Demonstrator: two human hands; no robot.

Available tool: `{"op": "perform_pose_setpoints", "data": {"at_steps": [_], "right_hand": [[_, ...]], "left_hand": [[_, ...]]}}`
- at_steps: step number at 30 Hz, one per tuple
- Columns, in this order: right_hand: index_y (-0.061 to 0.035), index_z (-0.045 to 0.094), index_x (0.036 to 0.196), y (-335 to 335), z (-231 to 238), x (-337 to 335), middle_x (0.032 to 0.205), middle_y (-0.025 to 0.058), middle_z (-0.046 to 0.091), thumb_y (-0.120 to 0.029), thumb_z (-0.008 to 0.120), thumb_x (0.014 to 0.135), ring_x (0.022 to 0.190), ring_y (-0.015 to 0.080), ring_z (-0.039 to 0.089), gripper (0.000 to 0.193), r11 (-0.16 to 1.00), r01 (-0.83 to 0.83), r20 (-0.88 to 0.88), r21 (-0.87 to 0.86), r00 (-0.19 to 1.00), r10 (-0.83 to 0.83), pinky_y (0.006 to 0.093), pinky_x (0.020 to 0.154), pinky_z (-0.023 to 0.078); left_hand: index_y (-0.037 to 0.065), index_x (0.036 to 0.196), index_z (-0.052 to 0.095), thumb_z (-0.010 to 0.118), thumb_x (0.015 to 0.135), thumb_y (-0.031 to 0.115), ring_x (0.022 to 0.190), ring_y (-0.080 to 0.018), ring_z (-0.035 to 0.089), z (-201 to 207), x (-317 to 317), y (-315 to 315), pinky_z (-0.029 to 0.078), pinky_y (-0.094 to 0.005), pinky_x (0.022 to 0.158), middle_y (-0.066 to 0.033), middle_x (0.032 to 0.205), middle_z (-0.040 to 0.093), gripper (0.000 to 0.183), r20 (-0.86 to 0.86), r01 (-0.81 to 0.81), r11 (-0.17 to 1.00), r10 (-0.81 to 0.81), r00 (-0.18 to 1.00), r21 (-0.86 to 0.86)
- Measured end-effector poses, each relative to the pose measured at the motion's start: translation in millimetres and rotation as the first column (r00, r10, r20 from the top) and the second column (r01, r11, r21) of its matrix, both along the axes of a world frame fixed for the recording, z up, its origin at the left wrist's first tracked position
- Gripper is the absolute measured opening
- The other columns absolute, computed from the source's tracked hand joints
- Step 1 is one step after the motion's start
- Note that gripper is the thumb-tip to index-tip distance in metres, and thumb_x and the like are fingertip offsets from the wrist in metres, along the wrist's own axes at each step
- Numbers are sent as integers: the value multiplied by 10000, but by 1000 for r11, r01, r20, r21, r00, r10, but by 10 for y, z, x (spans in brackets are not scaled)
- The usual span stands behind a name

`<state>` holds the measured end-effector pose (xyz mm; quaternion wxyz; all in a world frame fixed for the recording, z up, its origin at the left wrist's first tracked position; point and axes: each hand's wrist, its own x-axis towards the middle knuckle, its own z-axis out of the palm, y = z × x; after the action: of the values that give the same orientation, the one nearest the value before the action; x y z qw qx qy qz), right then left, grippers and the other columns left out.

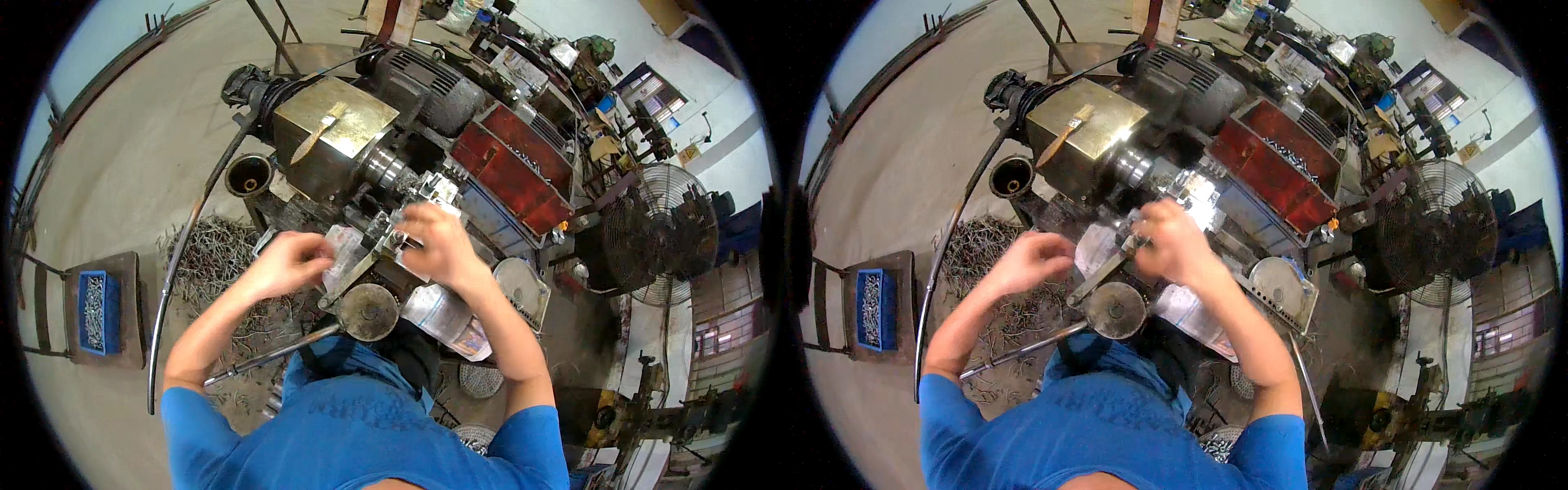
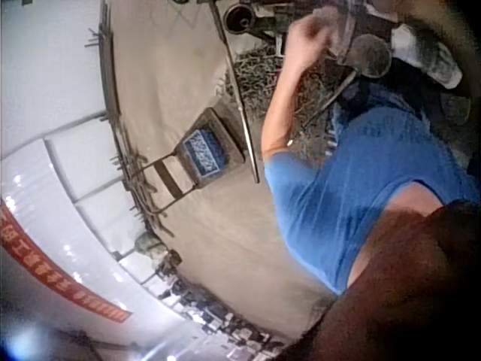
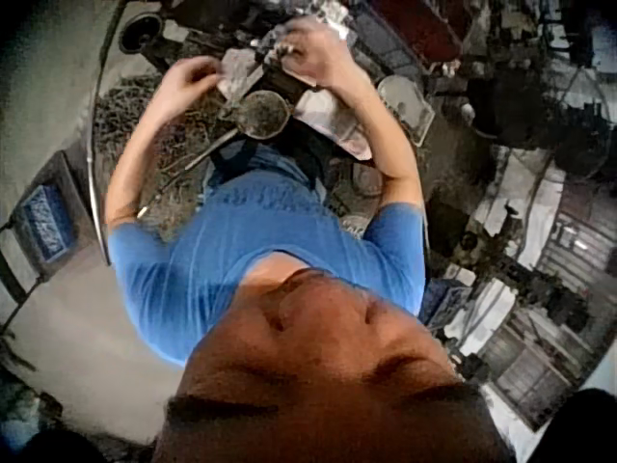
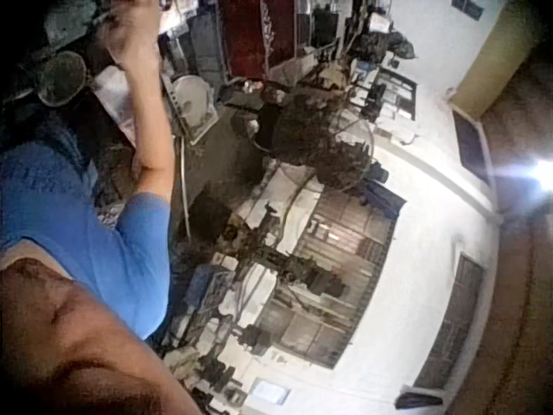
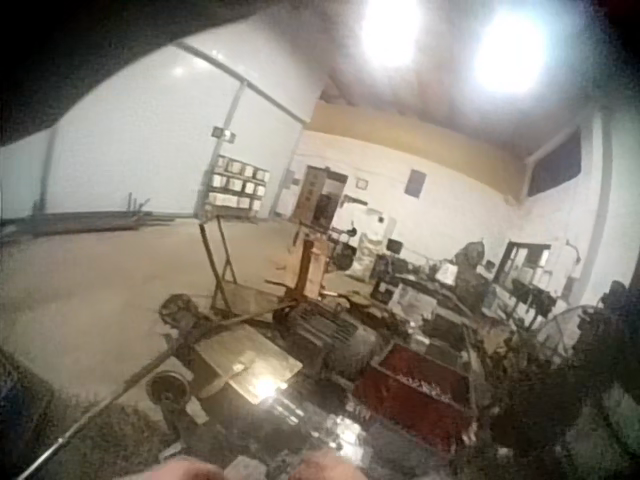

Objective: The person operates a lathe by feeding a metal rod into the chuck, using the handles to move the cutting tool, and placing the finished metal pieces into a round basket.

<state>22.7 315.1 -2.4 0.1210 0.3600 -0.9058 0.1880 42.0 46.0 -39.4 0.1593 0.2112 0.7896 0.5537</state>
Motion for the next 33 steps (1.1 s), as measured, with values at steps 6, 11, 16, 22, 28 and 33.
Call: {"op": "perform_pose_setpoints", "data": {"at_steps": [6,11,16,22,28,33], "right_hand": [[-65,667,646,67,-402,-981,768,85,613,-211,622,484,815,270,535,223,875,183,-169,448,978,-119,347,750,455],[-54,643,589,-8,-547,-1144,689,100,605,-219,621,468,796,272,534,206,868,198,-149,455,978,-145,339,748,459],[-44,672,650,-56,-556,-1163,722,121,613,-202,616,490,809,290,540,233,888,184,-116,421,982,-149,352,751,463],[-42,709,763,-115,-470,-1101,791,158,634,-203,607,529,861,312,570,302,909,271,63,317,950,-306,375,762,479],[-47,708,767,-229,-374,-1069,835,169,623,-211,598,560,891,319,569,286,879,326,134,347,911,-391,391,779,477],[-37,701,738,-114,-446,-1082,807,147,629,-199,597,553,871,303,571,267,889,318,83,330,928,-363,387,770,482]], "left_hand": [[45,989,624,648,739,145,774,-363,597,1,258,-1172,477,-430,686,-176,834,631,270,-517,-448,722,146,843,-527],[36,1010,619,635,773,152,694,-337,607,-75,504,-1967,468,-409,624,-165,721,622,264,-592,-703,417,381,710,-576],[26,1009,611,631,785,178,679,-338,606,-306,586,-2047,462,-407,609,-165,691,614,271,-438,-655,491,491,753,-574],[31,909,546,639,762,193,732,-381,609,-877,305,-2094,470,-468,642,-210,721,602,238,-548,-683,354,414,727,-639],[65,821,544,569,707,116,659,-343,609,-1086,-242,-3345,468,-465,562,-154,657,602,127,-710,-728,29,199,676,-685],[69,865,559,532,747,93,729,-333,619,-1001,-695,-3669,490,-438,640,-139,763,627,123,-716,-716,-38,95,691,-697]]}}
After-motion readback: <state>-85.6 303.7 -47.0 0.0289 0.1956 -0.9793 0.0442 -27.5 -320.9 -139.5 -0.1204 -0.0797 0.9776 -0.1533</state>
